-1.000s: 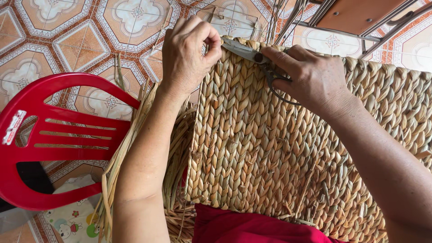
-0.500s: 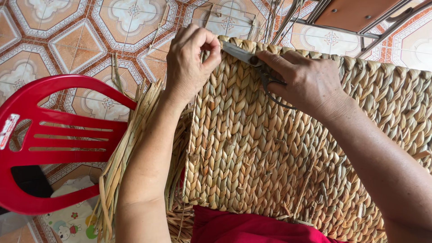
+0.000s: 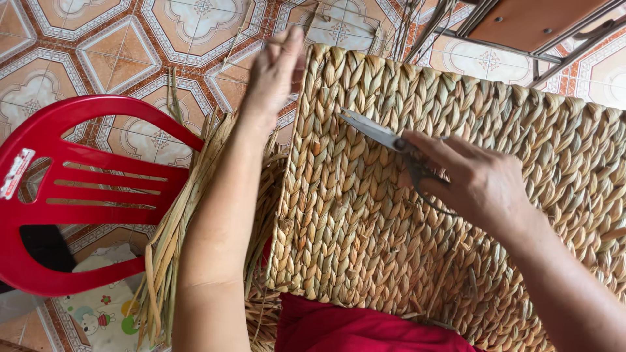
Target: The person uses scissors to trim the loose edges of a woven mat. They systematically cut the protruding strands along the perimeter, occasionally adjusting the mat's position on their lap to reach different sections.
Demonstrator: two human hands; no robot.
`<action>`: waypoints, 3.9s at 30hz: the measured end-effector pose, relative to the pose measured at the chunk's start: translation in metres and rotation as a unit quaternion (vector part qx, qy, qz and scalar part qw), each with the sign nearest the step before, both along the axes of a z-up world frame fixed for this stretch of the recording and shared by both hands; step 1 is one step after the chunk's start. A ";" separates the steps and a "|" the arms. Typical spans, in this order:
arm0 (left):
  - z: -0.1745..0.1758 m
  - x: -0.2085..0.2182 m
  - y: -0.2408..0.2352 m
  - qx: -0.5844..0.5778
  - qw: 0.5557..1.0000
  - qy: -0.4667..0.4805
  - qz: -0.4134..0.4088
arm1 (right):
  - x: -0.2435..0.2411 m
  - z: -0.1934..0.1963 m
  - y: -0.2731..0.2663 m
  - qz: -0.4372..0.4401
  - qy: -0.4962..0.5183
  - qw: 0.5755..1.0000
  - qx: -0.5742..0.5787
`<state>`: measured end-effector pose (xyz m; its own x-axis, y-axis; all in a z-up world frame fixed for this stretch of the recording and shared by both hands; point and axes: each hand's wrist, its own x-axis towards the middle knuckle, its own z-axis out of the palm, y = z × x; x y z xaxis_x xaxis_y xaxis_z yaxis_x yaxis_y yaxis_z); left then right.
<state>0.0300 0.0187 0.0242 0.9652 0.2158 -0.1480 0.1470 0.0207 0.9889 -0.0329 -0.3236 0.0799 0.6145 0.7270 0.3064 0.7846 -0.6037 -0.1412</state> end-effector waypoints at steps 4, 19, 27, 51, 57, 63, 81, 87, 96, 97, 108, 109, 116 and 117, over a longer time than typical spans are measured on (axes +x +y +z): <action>-0.023 0.014 -0.024 -0.050 0.994 -0.092 -0.040 | -0.019 -0.010 -0.015 -0.088 0.060 0.993 -0.044; -0.043 0.015 -0.030 -0.063 0.996 -0.053 0.041 | -0.022 -0.025 -0.014 -0.147 0.090 0.985 -0.024; -0.041 0.007 -0.040 0.083 0.991 -0.100 0.041 | -0.027 -0.024 -0.012 -0.153 0.085 0.984 -0.037; -0.004 -0.051 -0.012 0.491 0.788 -0.369 -0.041 | 0.003 0.004 0.020 -0.054 -0.023 0.993 -0.104; 0.006 -0.056 -0.015 0.499 0.759 -0.416 -0.050 | 0.005 0.005 0.033 -0.039 -0.020 0.984 -0.174; 0.013 -0.050 -0.017 0.394 0.811 -0.432 0.036 | -0.004 -0.007 0.026 0.003 0.026 0.995 -0.099; -0.019 -0.125 -0.022 0.327 0.903 -0.269 -0.077 | -0.032 -0.005 0.001 -0.008 -0.002 0.992 -0.125; -0.009 -0.130 -0.019 0.255 0.930 -0.252 -0.082 | -0.035 -0.006 0.011 0.010 -0.017 0.987 -0.159; -0.012 -0.121 -0.024 0.213 0.953 -0.215 0.025 | -0.045 -0.012 0.025 0.055 0.054 0.993 -0.089; -0.014 -0.121 -0.021 0.257 0.939 -0.222 0.049 | -0.046 -0.010 0.022 0.043 0.056 0.995 -0.076; -0.043 -0.080 -0.021 -0.080 0.989 -0.073 -0.096 | -0.030 0.027 0.000 -0.026 -0.054 0.980 -0.188; -0.045 -0.077 -0.020 -0.076 0.990 -0.066 -0.097 | -0.029 0.028 0.003 -0.021 -0.054 0.979 -0.195; -0.039 -0.075 -0.023 -0.092 0.990 -0.048 -0.093 | -0.035 0.043 0.010 -0.028 -0.050 0.959 -0.277; -0.038 -0.074 -0.024 -0.090 0.990 -0.051 -0.090 | -0.036 0.045 0.010 -0.031 -0.044 0.955 -0.290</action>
<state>-0.0442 -0.0053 -0.0138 0.9976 0.0176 -0.0675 0.0632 0.1815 0.9814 -0.0691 -0.3136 0.1252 0.6519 0.7536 -0.0845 0.7384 -0.6054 0.2970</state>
